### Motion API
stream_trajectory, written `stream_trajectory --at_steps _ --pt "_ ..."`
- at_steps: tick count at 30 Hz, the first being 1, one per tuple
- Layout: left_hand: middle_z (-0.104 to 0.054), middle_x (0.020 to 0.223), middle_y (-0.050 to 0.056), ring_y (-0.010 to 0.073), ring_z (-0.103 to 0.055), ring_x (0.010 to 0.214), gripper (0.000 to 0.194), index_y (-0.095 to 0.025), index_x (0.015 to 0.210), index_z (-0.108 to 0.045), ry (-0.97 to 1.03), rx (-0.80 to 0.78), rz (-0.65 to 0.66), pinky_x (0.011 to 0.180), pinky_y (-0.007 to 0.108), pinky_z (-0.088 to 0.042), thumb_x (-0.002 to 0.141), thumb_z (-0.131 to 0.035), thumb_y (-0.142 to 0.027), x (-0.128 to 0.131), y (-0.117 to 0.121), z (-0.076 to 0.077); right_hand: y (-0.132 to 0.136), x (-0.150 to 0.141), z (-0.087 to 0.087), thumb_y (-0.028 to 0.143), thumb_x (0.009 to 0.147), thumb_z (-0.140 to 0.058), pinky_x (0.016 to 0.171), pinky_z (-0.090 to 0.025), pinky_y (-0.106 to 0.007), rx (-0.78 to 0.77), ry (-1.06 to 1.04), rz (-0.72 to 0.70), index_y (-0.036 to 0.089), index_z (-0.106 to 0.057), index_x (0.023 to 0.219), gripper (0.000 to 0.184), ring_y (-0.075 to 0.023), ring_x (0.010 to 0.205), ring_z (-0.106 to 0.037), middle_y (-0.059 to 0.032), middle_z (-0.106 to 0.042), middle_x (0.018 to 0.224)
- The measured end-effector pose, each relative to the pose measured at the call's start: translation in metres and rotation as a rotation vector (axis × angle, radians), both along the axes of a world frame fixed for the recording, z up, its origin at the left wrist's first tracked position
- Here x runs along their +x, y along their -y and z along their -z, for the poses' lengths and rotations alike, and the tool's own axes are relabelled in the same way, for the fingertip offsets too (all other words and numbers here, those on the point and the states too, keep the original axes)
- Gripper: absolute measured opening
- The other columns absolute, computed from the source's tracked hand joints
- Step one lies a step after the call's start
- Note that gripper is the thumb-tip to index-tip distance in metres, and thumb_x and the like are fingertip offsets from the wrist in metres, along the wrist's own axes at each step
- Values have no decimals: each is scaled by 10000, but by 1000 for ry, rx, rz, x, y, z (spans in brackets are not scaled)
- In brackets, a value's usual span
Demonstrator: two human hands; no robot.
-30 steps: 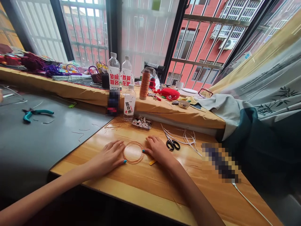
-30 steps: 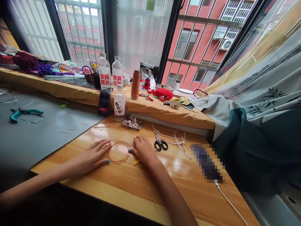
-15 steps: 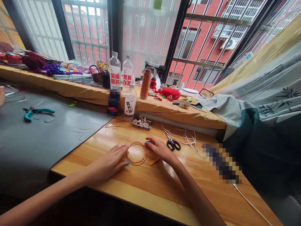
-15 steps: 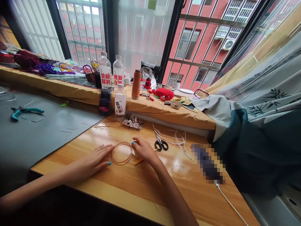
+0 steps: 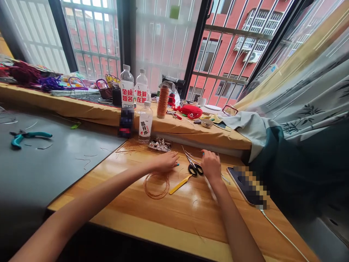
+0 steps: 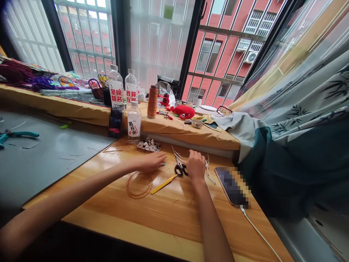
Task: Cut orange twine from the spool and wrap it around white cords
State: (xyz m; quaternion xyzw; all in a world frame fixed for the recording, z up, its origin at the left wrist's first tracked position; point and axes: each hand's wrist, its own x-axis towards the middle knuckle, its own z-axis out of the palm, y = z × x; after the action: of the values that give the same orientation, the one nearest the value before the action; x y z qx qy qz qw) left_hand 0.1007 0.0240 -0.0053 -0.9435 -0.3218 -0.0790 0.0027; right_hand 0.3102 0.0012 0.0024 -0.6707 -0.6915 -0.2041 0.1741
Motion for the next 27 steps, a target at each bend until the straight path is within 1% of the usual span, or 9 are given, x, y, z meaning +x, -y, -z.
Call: stream_trajectory --at_steps 3,7,10,15,17,19,21,23,27 --pt "-263 1337 226 252 -231 1250 488 -6 1265 -285 -33 -64 -22 1013 359 -213 874 -298 -298 30 -21 7 -3 6 5 124 828 -327 778 -263 -295 5 14 10 130 -530 1038 291 -208 915 -486 -96 -606 954" --pt "-146 1383 196 232 -112 1281 574 -15 1318 -164 -106 -206 14 1036 335 -149 879 -211 -382 43 -34 12 -4 6 8 141 835 -335 763 -258 -293 22 34 -4 137 -538 1001 262 -199 891 -495 -88 -613 916" --pt "-76 1397 181 226 -58 1287 648 -13 1328 -116 -143 -257 -4 1045 337 -106 860 -169 -458 36 -30 14 -5 6 7 151 837 -341 756 -255 -289 27 29 -7 143 -540 989 250 -195 880 -501 -81 -616 902" --pt "-42 1401 167 208 -40 1290 641 -20 1330 -102 -180 -303 -16 1045 339 -109 860 -149 -453 3 -10 11 -5 9 6 147 832 -351 749 -259 -276 16 -16 23 149 -535 999 248 -187 882 -506 -77 -618 907" --pt "-88 1395 174 215 -83 1287 594 -25 1323 -149 -190 -313 -13 1038 351 -143 870 -175 -410 -7 -5 7 -5 11 5 139 832 -345 750 -261 -281 13 -18 43 143 -533 995 250 -192 881 -506 -85 -615 908" --pt "-193 1373 178 220 -160 1274 521 -34 1296 -243 -174 -292 6 1028 355 -182 878 -215 -345 -9 -3 0 -4 12 5 125 831 -332 762 -260 -294 7 8 42 131 -531 989 254 -205 890 -500 -101 -611 907" --pt "-263 1351 171 215 -208 1261 466 -41 1270 -302 -129 -233 28 1025 340 -199 879 -247 -290 0 -4 -6 -3 11 4 114 832 -315 774 -262 -307 -15 40 23 120 -523 990 262 -217 905 -493 -117 -606 913" --pt "-243 1361 165 204 -203 1263 466 -37 1281 -280 -84 -166 48 1031 314 -193 875 -268 -266 17 -6 -10 -1 9 2 138 844 -304 779 -272 -303 -67 53 -22 126 -510 1002 260 -217 931 -486 -119 -595 946" --pt "-230 1363 167 200 -209 1262 497 -31 1293 -248 -81 -111 148 1030 309 -201 859 -298 -268 52 -10 -4 3 4 -1 225 867 -301 720 -315 -264 -273 35 -134 152 -483 999 237 -191 909 -523 -95 -593 984"
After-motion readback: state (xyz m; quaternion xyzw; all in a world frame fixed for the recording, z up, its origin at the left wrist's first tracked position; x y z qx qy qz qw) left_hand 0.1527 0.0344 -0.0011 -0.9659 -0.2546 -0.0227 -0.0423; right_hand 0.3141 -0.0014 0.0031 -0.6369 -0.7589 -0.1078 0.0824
